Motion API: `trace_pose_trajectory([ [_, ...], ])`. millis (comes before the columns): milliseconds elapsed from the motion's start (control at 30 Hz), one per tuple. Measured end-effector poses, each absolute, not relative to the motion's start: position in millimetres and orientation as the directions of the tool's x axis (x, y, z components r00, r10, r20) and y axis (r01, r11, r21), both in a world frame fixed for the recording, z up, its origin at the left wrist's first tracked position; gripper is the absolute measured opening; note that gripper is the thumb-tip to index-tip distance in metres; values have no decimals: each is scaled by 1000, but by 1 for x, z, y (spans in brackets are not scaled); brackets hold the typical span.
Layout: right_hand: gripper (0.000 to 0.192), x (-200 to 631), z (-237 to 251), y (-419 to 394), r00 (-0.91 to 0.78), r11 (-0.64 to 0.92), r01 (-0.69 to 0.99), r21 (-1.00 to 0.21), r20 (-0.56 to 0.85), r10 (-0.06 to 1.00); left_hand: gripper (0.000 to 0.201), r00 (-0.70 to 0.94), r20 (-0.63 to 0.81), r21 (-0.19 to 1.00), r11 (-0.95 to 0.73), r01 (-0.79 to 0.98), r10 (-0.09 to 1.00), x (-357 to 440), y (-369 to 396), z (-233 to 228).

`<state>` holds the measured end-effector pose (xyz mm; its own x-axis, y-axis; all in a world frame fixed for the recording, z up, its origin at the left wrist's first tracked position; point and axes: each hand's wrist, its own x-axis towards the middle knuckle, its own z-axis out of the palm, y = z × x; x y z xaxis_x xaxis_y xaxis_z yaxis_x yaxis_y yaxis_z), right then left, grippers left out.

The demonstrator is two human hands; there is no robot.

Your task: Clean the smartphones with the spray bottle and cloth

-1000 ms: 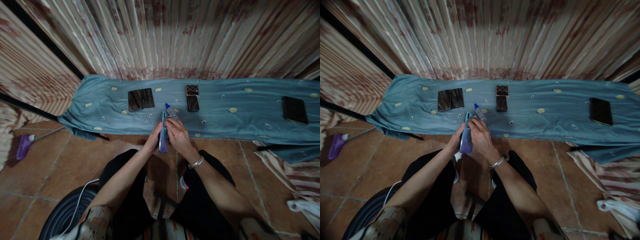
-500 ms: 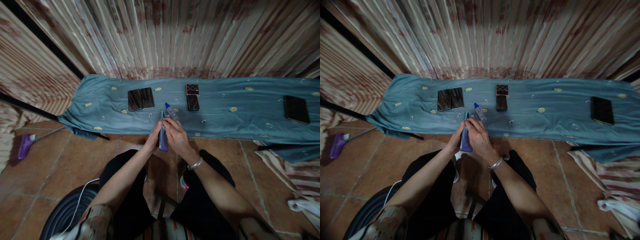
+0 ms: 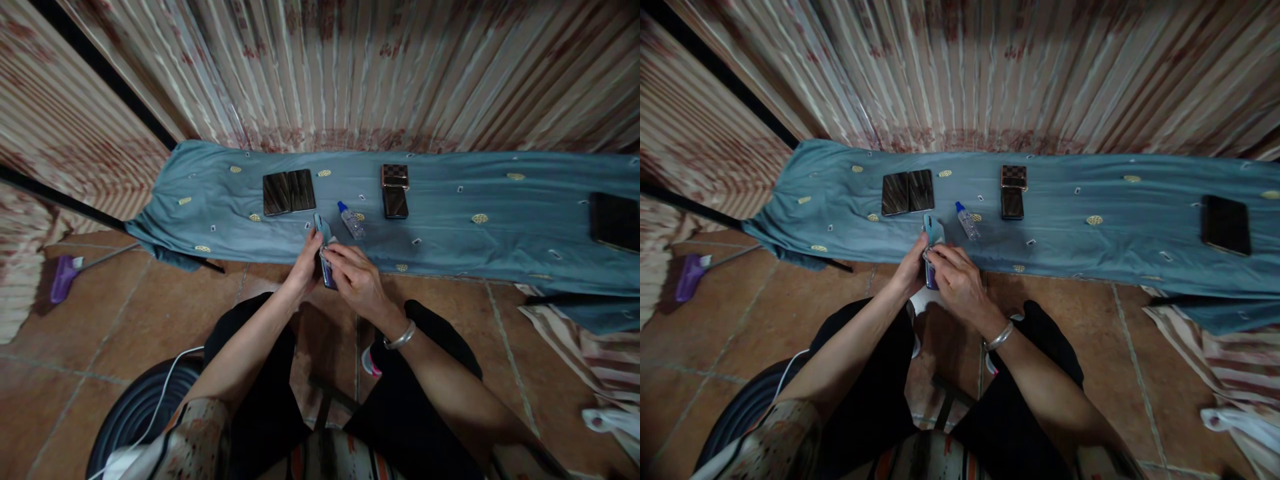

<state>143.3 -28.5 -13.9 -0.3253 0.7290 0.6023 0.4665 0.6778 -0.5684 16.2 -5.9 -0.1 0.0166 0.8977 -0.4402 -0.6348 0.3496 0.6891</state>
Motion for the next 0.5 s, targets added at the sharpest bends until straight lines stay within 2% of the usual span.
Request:
trace_pose_trajectory([
  [333,30,144,-6,-42,-354,699,383,-604,603,715,49,-63,-443,713,309,-630,894,8,1,3],
  [500,24,145,-6,-44,-340,733,358,-579,650,680,53,-102,-431,724,276,-633,897,6,3,-1],
])
